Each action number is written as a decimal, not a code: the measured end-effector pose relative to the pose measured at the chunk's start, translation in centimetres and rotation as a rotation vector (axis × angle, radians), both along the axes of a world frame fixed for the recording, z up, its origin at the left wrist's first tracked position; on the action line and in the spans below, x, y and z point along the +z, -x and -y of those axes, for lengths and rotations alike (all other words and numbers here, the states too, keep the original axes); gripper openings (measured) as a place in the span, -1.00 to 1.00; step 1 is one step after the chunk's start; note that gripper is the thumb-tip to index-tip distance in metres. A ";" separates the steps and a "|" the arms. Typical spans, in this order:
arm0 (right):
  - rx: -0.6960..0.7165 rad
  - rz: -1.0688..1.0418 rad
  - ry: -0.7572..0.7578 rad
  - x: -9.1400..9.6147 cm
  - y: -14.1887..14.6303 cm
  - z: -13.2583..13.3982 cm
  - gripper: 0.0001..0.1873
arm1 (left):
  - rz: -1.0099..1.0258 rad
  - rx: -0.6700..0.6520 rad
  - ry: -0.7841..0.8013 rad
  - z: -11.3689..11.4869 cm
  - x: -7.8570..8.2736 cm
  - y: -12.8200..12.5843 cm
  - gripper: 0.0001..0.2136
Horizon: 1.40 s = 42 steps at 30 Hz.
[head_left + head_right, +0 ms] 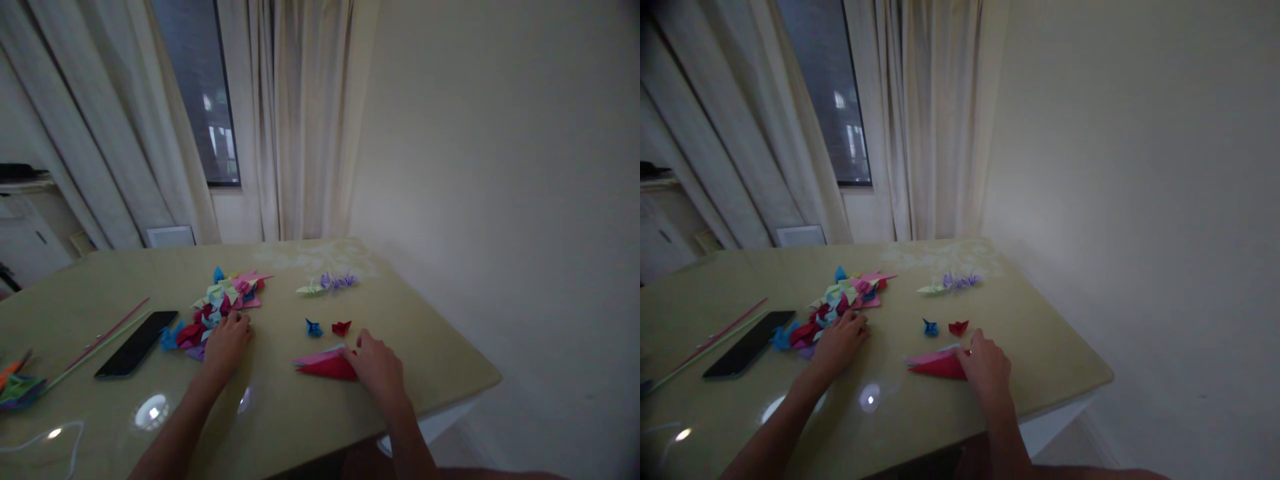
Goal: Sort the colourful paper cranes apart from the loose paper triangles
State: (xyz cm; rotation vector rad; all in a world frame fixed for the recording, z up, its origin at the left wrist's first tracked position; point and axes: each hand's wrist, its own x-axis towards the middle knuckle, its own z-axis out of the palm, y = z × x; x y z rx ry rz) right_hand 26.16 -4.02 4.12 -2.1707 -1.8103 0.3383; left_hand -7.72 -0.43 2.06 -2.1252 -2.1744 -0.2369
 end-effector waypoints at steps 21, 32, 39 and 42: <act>0.378 -0.917 -0.343 -0.5 2.5 -4.4 -0.71 | 0.848 -0.270 -0.217 -0.3 1.4 -2.1 -0.71; 0.758 0.079 -0.314 0.2 7.4 -6.3 -0.71 | 0.014 -0.160 0.088 0.0 -1.4 1.7 -0.72; 0.717 0.218 -0.299 -2.3 8.0 -8.4 -0.82 | 0.064 -0.141 -0.032 -0.7 -0.9 0.1 -0.73; 0.613 0.076 -0.412 -3.0 6.4 -8.4 -0.68 | 0.303 -0.063 -0.213 -1.4 1.2 1.3 -0.75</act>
